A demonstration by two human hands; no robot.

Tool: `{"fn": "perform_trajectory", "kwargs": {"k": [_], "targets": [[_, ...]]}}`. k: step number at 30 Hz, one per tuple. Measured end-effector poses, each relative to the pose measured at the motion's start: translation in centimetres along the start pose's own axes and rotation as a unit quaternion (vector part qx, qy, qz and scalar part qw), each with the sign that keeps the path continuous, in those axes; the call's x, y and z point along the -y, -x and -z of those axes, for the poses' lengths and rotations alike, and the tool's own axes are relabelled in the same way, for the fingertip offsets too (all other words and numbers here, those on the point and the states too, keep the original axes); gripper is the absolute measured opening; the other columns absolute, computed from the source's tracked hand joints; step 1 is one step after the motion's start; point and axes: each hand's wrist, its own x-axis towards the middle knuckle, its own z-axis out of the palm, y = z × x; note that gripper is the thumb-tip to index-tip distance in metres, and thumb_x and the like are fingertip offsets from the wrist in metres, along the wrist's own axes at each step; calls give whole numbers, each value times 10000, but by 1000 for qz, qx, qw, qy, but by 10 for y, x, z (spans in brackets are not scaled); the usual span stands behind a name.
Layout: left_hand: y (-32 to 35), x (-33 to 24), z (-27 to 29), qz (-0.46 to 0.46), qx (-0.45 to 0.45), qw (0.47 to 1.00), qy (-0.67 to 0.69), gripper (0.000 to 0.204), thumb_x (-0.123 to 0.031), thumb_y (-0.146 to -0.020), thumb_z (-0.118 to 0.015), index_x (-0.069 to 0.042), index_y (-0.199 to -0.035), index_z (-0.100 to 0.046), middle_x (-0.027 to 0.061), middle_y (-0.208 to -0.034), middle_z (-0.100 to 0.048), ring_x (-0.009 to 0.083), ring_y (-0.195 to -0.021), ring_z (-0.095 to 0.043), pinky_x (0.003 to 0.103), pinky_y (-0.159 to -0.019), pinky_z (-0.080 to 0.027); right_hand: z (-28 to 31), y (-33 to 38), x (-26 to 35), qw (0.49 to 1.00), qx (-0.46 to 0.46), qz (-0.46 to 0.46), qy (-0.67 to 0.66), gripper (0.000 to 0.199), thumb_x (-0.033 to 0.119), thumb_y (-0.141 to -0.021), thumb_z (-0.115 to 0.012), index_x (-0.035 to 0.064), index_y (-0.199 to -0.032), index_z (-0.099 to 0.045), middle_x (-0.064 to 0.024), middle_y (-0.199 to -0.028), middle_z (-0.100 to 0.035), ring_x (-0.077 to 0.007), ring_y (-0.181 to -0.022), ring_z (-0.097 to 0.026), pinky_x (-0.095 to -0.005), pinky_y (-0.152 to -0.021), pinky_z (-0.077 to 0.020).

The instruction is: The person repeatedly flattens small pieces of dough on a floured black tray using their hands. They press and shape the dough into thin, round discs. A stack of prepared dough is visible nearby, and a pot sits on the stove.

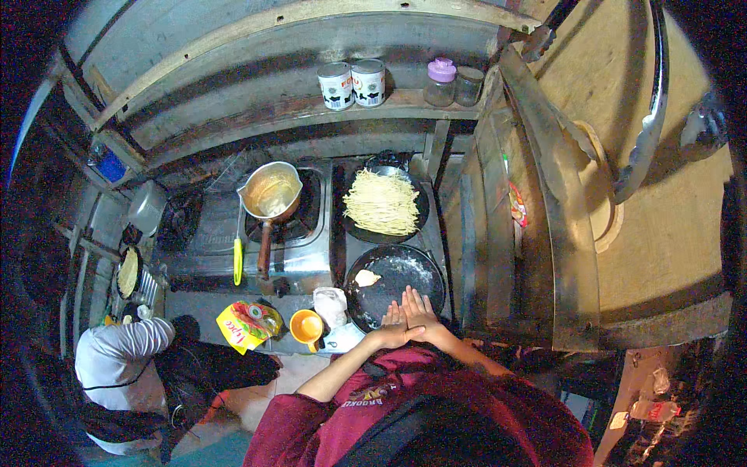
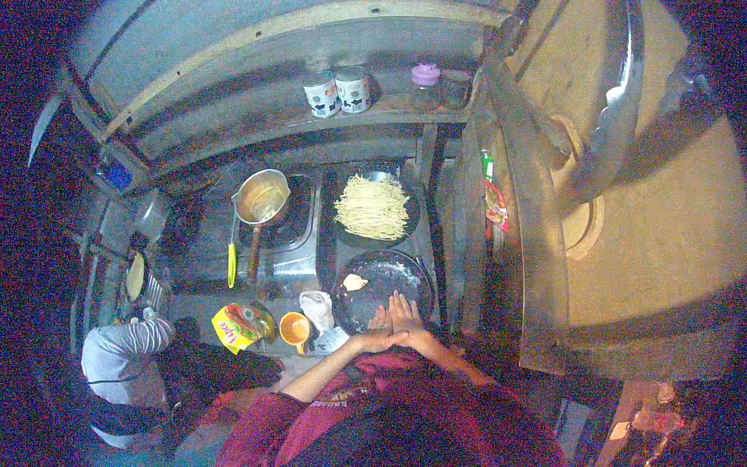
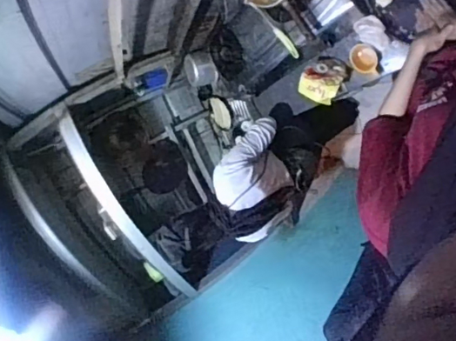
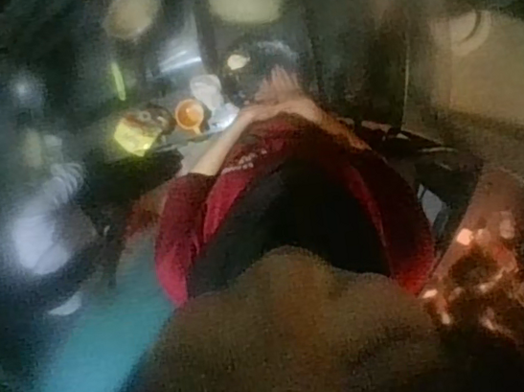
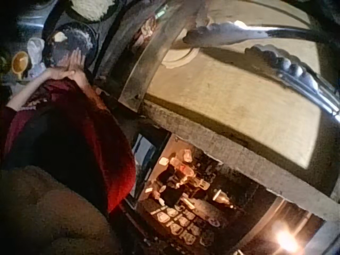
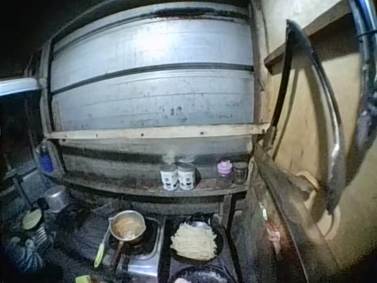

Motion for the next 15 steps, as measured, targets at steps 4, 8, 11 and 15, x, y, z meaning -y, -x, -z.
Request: {"fn": "perform_trajectory", "kwargs": {"k": [4, 8, 11, 15], "targets": [[-18, 3, 11, -1, -102, 993, -67, 1146, -783, -712, -290, 97, -1332, 103, 282, -1397, 170, 362, -1302, 206, 482, -1057, 34, -15, -36, -9, 993, -111, -28, 29, 647, 310, -884, -321, -47, -1369, -87, -196, -1454, -11, -316, -1352, -25, -510, -1061, -56], [-24, 9, 23, -4, -155, 987, -46, 1084, -744, -745, -301, 78, -1351, 59, 271, -1419, 101, 373, -1326, 116, 485, -1061, 2, 10, -45, -2, 991, -122, -30, 39, 611, 250, -858, -337, -34, -1367, -155, -168, -1462, -39, -285, -1357, -42, -508, -1063, -58], [-6, 0, 12, -9, -100, 995, -26, 1050, -734, -766, -273, 73, -1352, 56, 308, -1400, 95, 410, -1313, 101, 516, -1055, -39, 7, -31, -3, 998, -51, -37, -3, 620, 266, -872, -326, -12, -1381, -108, -164, -1464, -11, -282, -1359, -20, -501, -1066, -42], [14, -6, 13, -25, 34, 998, -36, 1106, -776, -732, -256, 84, -1344, 73, 287, -1407, 110, 379, -1321, 108, 483, -1065, -19, 1, -8, -4, 997, 56, -48, -39, 681, 331, -869, -335, 4, -1390, -44, -152, -1466, 42, -288, -1358, 18, -488, -1069, -7]]}}
